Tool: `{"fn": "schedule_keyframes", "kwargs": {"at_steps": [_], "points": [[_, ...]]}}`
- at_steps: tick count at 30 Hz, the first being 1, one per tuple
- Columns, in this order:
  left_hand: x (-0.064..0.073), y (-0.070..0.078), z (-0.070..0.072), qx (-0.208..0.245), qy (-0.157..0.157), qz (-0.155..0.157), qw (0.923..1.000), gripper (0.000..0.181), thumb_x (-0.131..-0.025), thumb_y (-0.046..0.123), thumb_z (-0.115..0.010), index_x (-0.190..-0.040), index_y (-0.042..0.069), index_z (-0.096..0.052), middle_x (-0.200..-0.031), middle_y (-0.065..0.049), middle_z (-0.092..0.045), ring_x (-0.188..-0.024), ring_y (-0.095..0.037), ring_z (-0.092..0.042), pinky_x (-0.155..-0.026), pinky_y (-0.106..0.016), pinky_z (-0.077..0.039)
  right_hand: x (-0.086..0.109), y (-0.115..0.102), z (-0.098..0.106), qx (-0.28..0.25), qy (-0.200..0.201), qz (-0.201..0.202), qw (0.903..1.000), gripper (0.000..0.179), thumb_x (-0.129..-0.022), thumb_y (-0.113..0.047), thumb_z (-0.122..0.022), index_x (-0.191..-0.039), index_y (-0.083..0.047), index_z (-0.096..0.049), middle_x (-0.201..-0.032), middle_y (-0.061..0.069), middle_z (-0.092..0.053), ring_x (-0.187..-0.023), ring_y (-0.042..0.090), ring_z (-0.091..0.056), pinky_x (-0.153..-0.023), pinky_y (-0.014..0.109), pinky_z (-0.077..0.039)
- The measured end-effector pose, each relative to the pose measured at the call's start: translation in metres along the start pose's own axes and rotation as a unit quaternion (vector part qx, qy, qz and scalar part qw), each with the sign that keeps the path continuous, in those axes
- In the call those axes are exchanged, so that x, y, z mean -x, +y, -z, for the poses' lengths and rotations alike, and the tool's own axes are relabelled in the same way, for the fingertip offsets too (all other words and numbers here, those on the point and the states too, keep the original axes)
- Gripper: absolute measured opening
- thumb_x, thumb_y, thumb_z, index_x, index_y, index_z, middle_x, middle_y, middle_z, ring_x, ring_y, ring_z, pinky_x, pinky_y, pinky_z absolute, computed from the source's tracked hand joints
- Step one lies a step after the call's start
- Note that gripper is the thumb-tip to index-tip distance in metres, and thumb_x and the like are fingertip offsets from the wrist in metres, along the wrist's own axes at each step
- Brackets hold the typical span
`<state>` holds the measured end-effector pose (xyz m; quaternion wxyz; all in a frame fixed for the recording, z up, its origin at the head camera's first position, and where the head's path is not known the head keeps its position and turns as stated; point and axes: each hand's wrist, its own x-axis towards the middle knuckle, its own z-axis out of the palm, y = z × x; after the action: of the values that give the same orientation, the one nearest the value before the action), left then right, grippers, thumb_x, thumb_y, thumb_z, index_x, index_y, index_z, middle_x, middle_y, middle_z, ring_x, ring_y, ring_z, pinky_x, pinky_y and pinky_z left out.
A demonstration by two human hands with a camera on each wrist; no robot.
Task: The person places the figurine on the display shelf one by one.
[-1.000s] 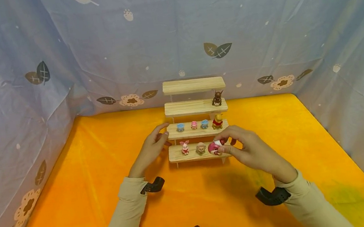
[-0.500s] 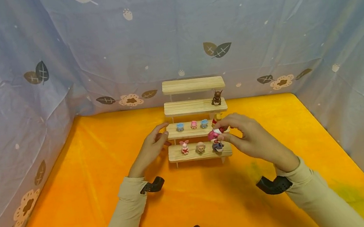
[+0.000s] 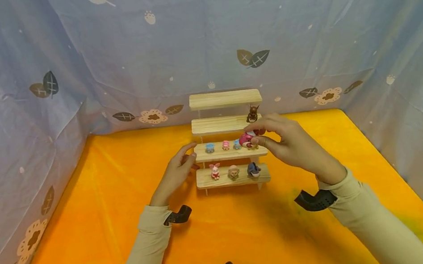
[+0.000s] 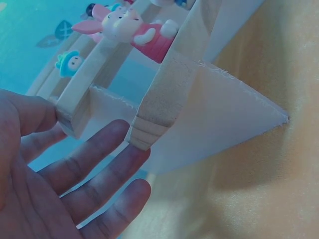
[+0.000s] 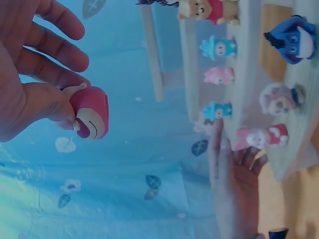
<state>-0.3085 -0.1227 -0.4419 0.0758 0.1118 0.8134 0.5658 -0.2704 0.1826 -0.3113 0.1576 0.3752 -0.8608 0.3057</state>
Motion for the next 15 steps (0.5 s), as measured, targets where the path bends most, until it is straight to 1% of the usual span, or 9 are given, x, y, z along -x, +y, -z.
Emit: {"fn": "schedule_keyframes", "kwargs": {"at_steps": [1,2,6,8,9,11,15], "points": [[0.002,0.005,0.001,0.000,-0.001,0.002,1.0000,0.046,-0.110,0.029,-0.046,-0.154,0.016,-0.042,-0.116,-0.027,-0.068,-0.099,-0.036,-0.071,-0.082,-0.055,-0.057,-0.002,0.000,0.001,0.002,0.000,-0.004,1.0000,0.031,-0.093,-0.003,-0.070,-0.123,-0.009,-0.070,-0.109,0.002,-0.071,-0.090,0.011,-0.058,-0.078,0.028,-0.048],[0.002,0.007,0.001,0.000,-0.004,0.005,1.0000,0.046,-0.110,0.027,-0.045,-0.155,0.015,-0.042,-0.116,-0.028,-0.068,-0.100,-0.037,-0.070,-0.082,-0.056,-0.057,-0.004,0.000,0.001,0.003,0.001,-0.007,1.0000,0.030,-0.093,-0.003,-0.070,-0.123,-0.009,-0.070,-0.109,0.002,-0.071,-0.089,0.010,-0.056,-0.077,0.027,-0.046],[0.000,0.008,0.001,0.008,-0.008,0.011,0.9999,0.047,-0.110,0.023,-0.044,-0.156,0.012,-0.039,-0.119,-0.031,-0.067,-0.102,-0.043,-0.069,-0.084,-0.061,-0.055,-0.009,0.002,0.003,0.006,0.005,-0.017,0.9998,0.028,-0.095,-0.005,-0.069,-0.123,-0.007,-0.069,-0.107,0.003,-0.070,-0.083,0.010,-0.050,-0.071,0.026,-0.041],[-0.004,-0.003,0.000,0.006,-0.004,0.006,1.0000,0.048,-0.110,0.025,-0.045,-0.156,0.014,-0.039,-0.118,-0.030,-0.067,-0.100,-0.041,-0.070,-0.082,-0.059,-0.056,-0.010,0.004,0.003,0.008,0.009,-0.019,0.9997,0.028,-0.095,-0.006,-0.069,-0.123,-0.008,-0.070,-0.104,0.003,-0.070,-0.081,0.010,-0.049,-0.070,0.026,-0.040],[-0.005,-0.005,0.000,0.006,-0.002,0.005,1.0000,0.048,-0.110,0.027,-0.045,-0.156,0.016,-0.040,-0.117,-0.029,-0.068,-0.100,-0.039,-0.070,-0.082,-0.058,-0.056,-0.011,0.005,0.003,0.009,0.012,-0.021,0.9997,0.028,-0.095,-0.006,-0.069,-0.123,-0.008,-0.070,-0.103,0.003,-0.069,-0.080,0.011,-0.048,-0.070,0.026,-0.040],[-0.006,-0.007,-0.001,0.002,-0.001,0.005,1.0000,0.048,-0.110,0.028,-0.046,-0.156,0.017,-0.040,-0.117,-0.027,-0.068,-0.099,-0.037,-0.071,-0.081,-0.056,-0.056,-0.013,0.007,0.003,0.012,0.017,-0.024,0.9995,0.028,-0.095,-0.006,-0.069,-0.123,-0.008,-0.071,-0.101,0.003,-0.069,-0.079,0.011,-0.048,-0.070,0.027,-0.041],[-0.006,-0.006,-0.001,0.004,-0.005,0.010,0.9999,0.047,-0.110,0.024,-0.045,-0.155,0.013,-0.040,-0.116,-0.029,-0.067,-0.099,-0.039,-0.070,-0.083,-0.058,-0.055,-0.016,0.010,0.004,0.012,0.022,-0.029,0.9993,0.029,-0.094,-0.005,-0.070,-0.122,-0.007,-0.072,-0.104,0.005,-0.071,-0.080,0.011,-0.052,-0.073,0.028,-0.045]]}}
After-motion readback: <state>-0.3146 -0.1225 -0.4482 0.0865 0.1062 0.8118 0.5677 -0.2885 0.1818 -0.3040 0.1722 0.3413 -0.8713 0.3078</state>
